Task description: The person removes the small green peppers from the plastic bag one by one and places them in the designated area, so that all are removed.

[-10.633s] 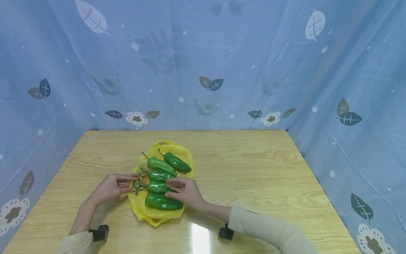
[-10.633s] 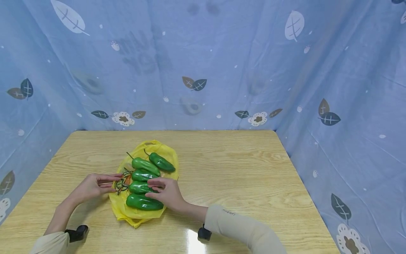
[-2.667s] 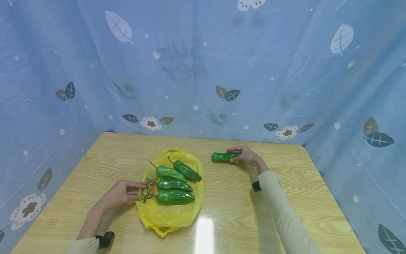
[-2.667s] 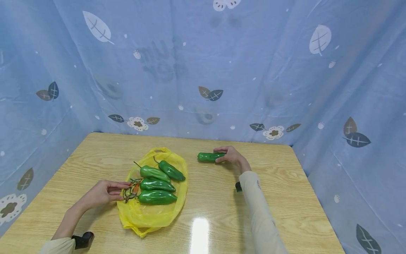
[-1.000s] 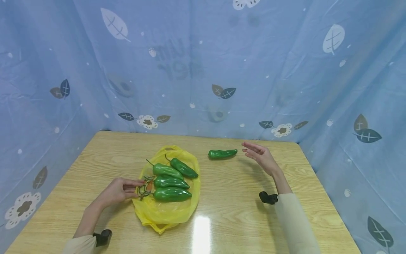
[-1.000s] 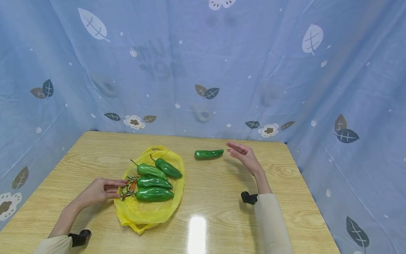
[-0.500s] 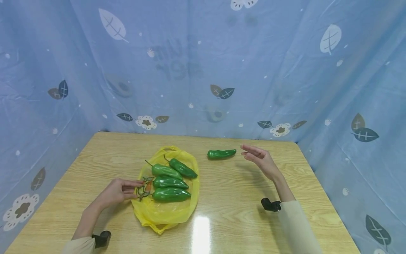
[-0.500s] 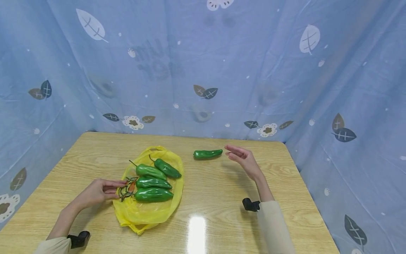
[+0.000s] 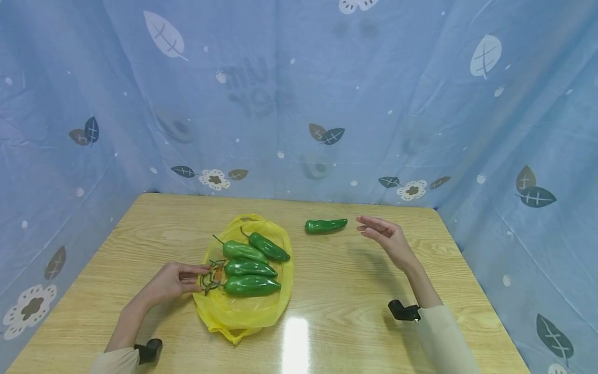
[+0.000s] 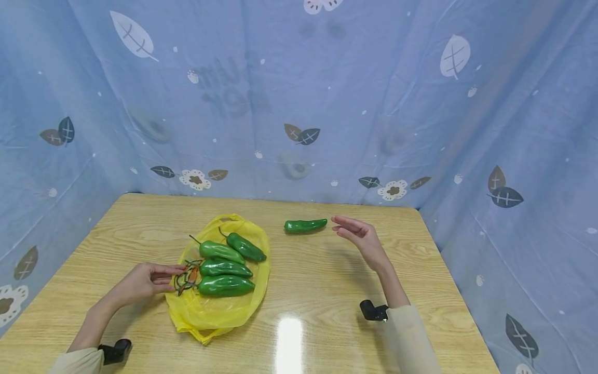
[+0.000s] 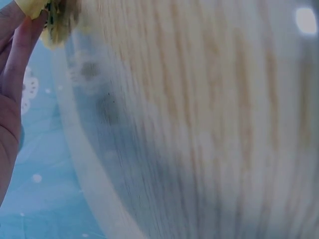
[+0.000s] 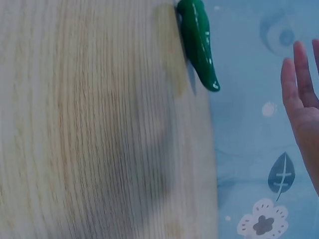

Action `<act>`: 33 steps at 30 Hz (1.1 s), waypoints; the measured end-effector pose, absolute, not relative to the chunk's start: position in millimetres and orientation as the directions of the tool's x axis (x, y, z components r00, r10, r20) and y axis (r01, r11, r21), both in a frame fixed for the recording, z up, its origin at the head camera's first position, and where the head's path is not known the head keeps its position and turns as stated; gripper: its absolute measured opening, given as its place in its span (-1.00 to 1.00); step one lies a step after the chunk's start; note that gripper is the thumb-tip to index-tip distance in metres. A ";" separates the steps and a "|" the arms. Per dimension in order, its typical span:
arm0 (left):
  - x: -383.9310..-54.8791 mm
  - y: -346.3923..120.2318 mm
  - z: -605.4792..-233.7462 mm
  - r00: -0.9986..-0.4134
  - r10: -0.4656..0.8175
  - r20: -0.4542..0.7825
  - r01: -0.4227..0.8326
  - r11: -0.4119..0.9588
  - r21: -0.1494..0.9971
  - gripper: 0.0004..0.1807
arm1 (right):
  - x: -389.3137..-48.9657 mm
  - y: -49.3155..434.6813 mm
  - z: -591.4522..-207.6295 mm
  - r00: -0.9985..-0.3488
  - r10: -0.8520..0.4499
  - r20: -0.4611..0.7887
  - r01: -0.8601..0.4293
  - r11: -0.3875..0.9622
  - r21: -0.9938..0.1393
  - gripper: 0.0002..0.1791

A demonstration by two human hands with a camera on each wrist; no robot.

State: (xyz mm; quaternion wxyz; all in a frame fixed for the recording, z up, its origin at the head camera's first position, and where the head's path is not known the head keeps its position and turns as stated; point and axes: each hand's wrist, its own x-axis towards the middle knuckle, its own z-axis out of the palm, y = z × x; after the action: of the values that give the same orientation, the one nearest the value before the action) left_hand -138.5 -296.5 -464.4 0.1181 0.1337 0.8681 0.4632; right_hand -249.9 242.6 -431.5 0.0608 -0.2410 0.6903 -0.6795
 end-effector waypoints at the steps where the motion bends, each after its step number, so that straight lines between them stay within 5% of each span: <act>1: -138.3 -296.2 -464.5 -0.937 0.338 -0.085 0.117 0.535 0.837 -0.54 | -248.1 241.3 -430.1 -0.878 -0.408 0.250 -0.255 -0.043 -0.966 -0.56; 33: -139.5 -295.0 -463.2 -0.930 0.362 -0.071 0.134 0.511 0.849 -0.54 | -213.9 205.6 -412.0 -0.847 -0.440 0.299 -0.305 -0.059 -0.950 -0.58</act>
State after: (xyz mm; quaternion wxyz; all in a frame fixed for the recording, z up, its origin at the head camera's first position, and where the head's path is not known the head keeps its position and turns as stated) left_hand -139.5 -295.0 -463.2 0.1204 0.1439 0.8609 0.4729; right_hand -213.9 205.6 -412.0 0.0498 -0.2722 0.6840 -0.6750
